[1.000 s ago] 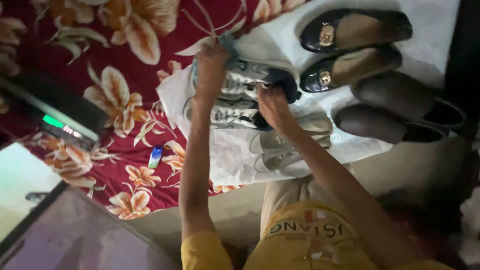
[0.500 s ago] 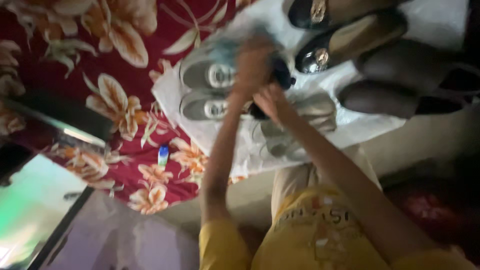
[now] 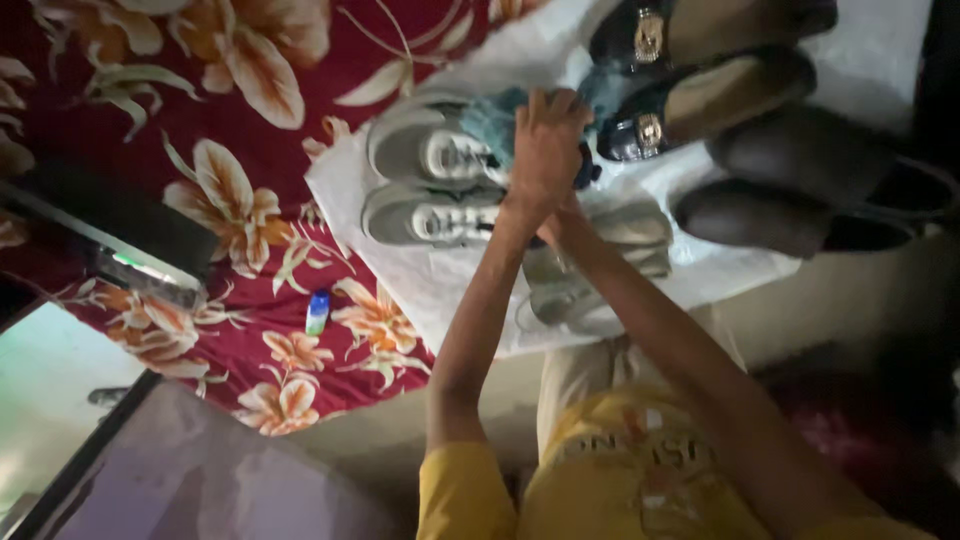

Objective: The person wipes the surfaces of several pairs of shoes arranged on a table using a blue cloth. They handle each shoe individually, wiping the exterior and occasionally the interior, moving from one pair to the next across the table.

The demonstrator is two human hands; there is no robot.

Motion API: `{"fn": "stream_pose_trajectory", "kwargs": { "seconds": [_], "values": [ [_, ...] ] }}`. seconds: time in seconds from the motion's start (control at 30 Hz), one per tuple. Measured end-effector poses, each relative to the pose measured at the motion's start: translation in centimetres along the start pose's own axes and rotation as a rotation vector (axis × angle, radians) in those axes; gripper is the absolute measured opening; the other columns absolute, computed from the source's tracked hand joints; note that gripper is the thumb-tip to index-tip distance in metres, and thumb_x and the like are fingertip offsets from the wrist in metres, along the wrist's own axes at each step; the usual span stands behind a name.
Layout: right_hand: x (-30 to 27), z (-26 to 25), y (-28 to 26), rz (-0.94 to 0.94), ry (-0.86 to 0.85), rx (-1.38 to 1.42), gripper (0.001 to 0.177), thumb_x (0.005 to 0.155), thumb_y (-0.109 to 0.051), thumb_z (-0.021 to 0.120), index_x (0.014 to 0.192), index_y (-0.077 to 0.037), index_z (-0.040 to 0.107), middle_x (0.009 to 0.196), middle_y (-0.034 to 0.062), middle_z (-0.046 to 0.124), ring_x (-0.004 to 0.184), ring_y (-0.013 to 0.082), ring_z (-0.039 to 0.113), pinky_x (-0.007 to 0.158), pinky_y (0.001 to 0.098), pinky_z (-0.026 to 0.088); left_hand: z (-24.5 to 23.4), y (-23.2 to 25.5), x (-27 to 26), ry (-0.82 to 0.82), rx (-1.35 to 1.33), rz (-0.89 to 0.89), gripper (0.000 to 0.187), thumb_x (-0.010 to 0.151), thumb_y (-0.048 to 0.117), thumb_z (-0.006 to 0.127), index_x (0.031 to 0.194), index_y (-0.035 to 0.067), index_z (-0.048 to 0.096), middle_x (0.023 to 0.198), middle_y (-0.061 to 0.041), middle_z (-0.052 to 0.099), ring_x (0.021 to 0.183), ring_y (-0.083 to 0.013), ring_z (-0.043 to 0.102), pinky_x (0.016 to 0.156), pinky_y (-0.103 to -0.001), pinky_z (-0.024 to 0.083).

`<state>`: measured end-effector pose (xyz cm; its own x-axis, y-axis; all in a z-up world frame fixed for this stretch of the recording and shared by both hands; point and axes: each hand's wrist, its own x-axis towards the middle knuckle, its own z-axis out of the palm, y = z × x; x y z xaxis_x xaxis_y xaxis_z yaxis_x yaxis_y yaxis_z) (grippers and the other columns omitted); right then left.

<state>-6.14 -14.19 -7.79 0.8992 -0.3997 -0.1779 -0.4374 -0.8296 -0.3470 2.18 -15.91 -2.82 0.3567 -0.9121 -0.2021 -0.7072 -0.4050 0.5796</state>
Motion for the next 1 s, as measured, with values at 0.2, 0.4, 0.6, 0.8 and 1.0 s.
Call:
{"fn": "stream_pose_trajectory", "kwargs": {
  "seconds": [0.2,0.4,0.6,0.8,1.0],
  "values": [
    [0.1,-0.4,-0.2,0.005,-0.108,-0.127,0.028,0.089,-0.014,0.061,0.116,-0.007,0.061,0.086,0.017,0.07,0.081,0.034,0.068,0.077,0.0462,0.052,-7.6,-13.5,-4.9,0.489,0.198,-0.358,0.035,0.093,0.017,0.065,0.127,0.006,0.067,0.132,-0.017,0.062,0.122,-0.041,0.054,0.109,-0.054,0.042],
    [0.1,-0.5,1.3,-0.079,-0.117,0.097,0.021,0.088,-0.017,0.065,0.104,-0.005,0.06,0.086,0.0175,0.069,0.081,0.0356,0.068,0.074,0.0481,0.051,1.2,-2.6,-6.9,0.338,0.141,-0.261,0.041,0.091,0.013,0.062,0.131,0.007,0.064,0.139,-0.022,0.055,0.126,-0.0452,0.051,0.11,-0.055,0.041],
    [0.3,-2.7,0.4,-0.095,0.009,-0.047,0.023,0.088,-0.009,0.061,0.11,-0.002,0.062,0.085,0.0155,0.068,0.08,0.0333,0.067,0.076,0.0441,0.051,-4.4,-13.3,-8.2,0.515,0.168,-0.487,0.048,0.088,0.008,0.059,0.136,0.007,0.061,0.145,-0.027,0.049,0.13,-0.0494,0.048,0.111,-0.055,0.039],
    [0.8,-2.8,0.5,-0.164,-0.099,-0.131,0.014,0.092,-0.012,0.059,0.104,-0.004,0.063,0.078,0.016,0.068,0.071,0.0319,0.067,0.067,0.0448,0.05,0.3,-6.4,-9.3,0.415,0.239,-0.395,0.052,0.082,0.006,0.058,0.134,0.011,0.062,0.142,-0.028,0.049,0.125,-0.0507,0.049,0.105,-0.056,0.042],
    [0.5,-2.5,0.5,-0.072,-0.063,-0.109,0.019,0.094,-0.004,0.058,0.113,-0.001,0.059,0.082,0.0174,0.069,0.077,0.0354,0.068,0.074,0.0449,0.052,0.0,-11.5,-9.1,0.505,0.219,-0.626,0.032,0.1,0.01,0.058,0.131,0.008,0.064,0.128,-0.02,0.055,0.116,-0.0419,0.057,0.099,-0.056,0.049]
  ]
}}
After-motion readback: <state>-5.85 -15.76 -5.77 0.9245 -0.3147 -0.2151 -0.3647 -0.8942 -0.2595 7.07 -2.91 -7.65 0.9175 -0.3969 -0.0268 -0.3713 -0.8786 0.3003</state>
